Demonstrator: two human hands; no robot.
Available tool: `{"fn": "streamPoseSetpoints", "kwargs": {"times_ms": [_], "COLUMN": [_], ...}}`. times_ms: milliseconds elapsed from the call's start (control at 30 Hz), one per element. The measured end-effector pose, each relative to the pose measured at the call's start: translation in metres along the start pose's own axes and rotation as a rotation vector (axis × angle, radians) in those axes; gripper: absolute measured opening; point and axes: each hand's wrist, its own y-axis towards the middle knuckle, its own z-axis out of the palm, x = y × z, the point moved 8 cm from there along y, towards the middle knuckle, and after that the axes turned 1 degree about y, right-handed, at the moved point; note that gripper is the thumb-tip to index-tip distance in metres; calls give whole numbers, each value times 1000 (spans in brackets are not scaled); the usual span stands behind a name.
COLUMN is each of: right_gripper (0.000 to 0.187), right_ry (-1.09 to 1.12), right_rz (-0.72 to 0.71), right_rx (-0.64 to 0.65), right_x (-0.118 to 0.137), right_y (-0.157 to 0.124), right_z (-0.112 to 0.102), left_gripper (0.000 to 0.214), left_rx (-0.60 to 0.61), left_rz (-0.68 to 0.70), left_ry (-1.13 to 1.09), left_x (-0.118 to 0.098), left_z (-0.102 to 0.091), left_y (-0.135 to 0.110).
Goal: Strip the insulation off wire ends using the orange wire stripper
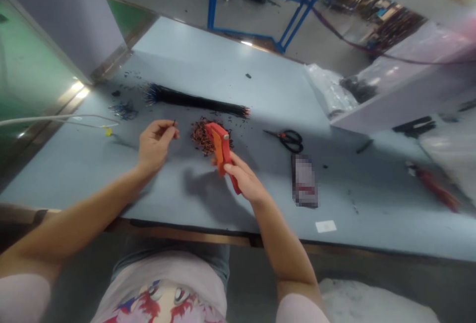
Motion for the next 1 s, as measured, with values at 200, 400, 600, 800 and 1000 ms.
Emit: {"fn": "streamPoseSetpoints", "kwargs": {"times_ms": [200,400,600,800,1000], "right_gripper": [40,41,43,43,41], "right_ry": [465,584,623,610,585], "right_rz": [274,249,291,294,261], "right_rx": [91,160,202,263,283], "right_x": [-24,-17,-12,-9,-8], "right_y": [-1,-6,-12,-17,-19], "right_z": [33,41,46,50,51], "left_gripper": [12,12,10,8,8], "left_rx": [183,224,265,287,270], "left_rz": [133,162,190,232,354], "left_ry": [115,194,202,173,221], "left_x": [-15,-21,-26,-35,-51], "left_z": [17,20,24,26,25], "left_y": [-19,-23,-27,-31,-34]}}
